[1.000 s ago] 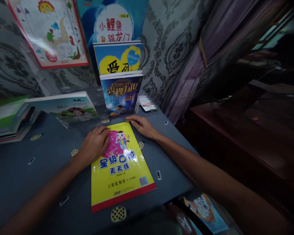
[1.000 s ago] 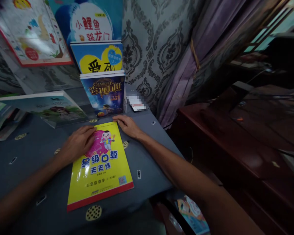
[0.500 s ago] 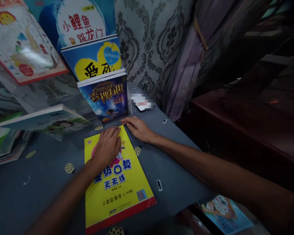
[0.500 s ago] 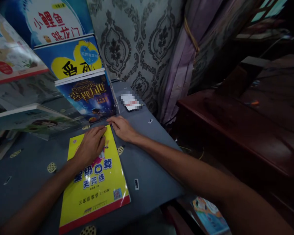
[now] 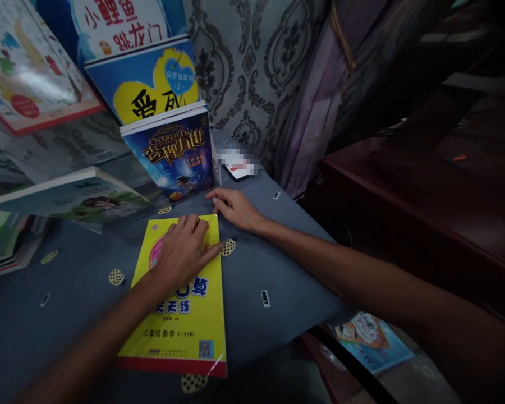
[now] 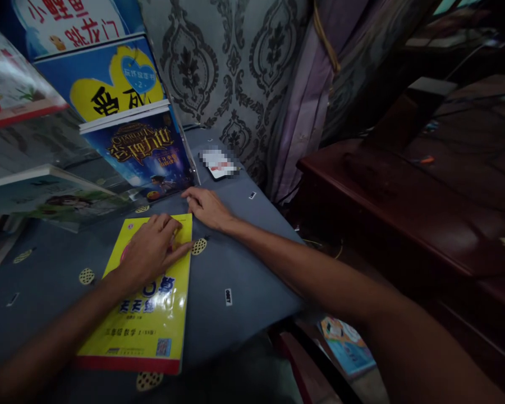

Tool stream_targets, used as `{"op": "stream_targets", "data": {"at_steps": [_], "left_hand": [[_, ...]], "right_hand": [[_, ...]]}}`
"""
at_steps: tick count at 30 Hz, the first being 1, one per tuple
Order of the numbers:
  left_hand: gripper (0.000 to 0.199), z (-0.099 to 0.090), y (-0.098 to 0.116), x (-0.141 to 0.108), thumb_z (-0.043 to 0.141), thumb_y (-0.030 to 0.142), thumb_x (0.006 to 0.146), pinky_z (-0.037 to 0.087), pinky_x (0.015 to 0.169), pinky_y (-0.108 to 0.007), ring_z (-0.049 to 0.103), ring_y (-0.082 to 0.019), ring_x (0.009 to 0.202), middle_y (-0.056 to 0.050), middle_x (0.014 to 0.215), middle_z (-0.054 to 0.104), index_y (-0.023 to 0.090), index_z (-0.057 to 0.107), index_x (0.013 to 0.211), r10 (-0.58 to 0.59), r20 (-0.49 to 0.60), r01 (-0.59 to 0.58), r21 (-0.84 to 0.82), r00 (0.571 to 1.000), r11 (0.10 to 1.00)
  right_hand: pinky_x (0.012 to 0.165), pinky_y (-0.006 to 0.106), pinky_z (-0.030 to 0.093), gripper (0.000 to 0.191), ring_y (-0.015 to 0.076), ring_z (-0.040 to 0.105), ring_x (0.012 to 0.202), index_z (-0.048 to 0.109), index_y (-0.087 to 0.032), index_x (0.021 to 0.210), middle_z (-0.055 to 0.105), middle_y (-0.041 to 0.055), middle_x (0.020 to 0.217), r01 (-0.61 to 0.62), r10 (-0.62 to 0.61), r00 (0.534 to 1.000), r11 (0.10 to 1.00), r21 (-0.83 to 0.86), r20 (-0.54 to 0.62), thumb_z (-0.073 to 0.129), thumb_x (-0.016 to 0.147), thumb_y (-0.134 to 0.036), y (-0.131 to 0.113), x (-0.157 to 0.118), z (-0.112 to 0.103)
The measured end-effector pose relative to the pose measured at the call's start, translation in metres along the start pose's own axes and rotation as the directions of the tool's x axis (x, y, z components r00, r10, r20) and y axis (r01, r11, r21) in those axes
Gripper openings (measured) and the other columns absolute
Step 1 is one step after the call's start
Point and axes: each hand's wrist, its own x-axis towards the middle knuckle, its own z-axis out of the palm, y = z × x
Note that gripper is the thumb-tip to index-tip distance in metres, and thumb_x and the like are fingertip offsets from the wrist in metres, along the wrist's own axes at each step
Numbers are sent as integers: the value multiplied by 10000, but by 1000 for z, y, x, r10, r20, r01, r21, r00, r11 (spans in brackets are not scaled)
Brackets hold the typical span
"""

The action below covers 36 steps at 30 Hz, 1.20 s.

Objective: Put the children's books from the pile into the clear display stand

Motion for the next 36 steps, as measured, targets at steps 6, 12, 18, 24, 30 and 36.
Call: {"op": "stream_targets", "data": {"at_steps": [6,12,18,24,30,36], "left_hand": [[363,0,27,10,501,517,968,528,776,-411,538,-317,1034,-136,1061,593,169,568,1049,-208,36,205,70,978,976],[281,-3,32,13,507,385,941,528,809,-443,578,-349,1029,-165,1040,628,145,590,1061,-240,23,236,106,970,966],[226,-11,34,15,489,314,935,536,825,-466,629,-335,956,-147,978,661,142,631,971,-235,45,227,130,971,965],[235,-15,34,15,472,295,940,531,813,-465,635,-335,943,-145,964,668,141,649,957,-240,55,233,109,969,966],[265,-15,32,14,472,326,949,530,842,-462,634,-321,961,-142,990,676,148,668,957,-249,62,244,82,966,966],[283,-14,37,10,461,342,975,539,825,-425,620,-317,1005,-143,1021,673,140,659,991,-222,52,210,180,974,961]], "right_hand": [[761,277,464,280,142,598,705,682,-164,1108,679,-14,728,7,-7,1000,1000,20,-5,453,948,-141,0,-1,0],[788,283,474,255,142,616,724,667,-168,1090,677,-20,728,18,-18,1000,999,43,-15,452,956,-137,1,0,0],[816,303,495,245,152,652,777,648,-169,1090,703,-4,776,-6,9,1000,994,107,-24,440,966,-134,2,1,-2],[792,291,511,239,145,668,777,640,-178,1097,707,1,785,-17,23,999,984,179,-35,435,977,-152,2,1,-2],[773,285,499,231,138,635,721,639,-179,1094,700,-4,757,-19,32,997,983,181,-70,439,977,-179,2,1,-1],[682,254,440,267,125,559,627,628,-149,1146,650,-25,698,60,-42,992,987,149,-118,432,986,-235,-5,-4,-3]]}}
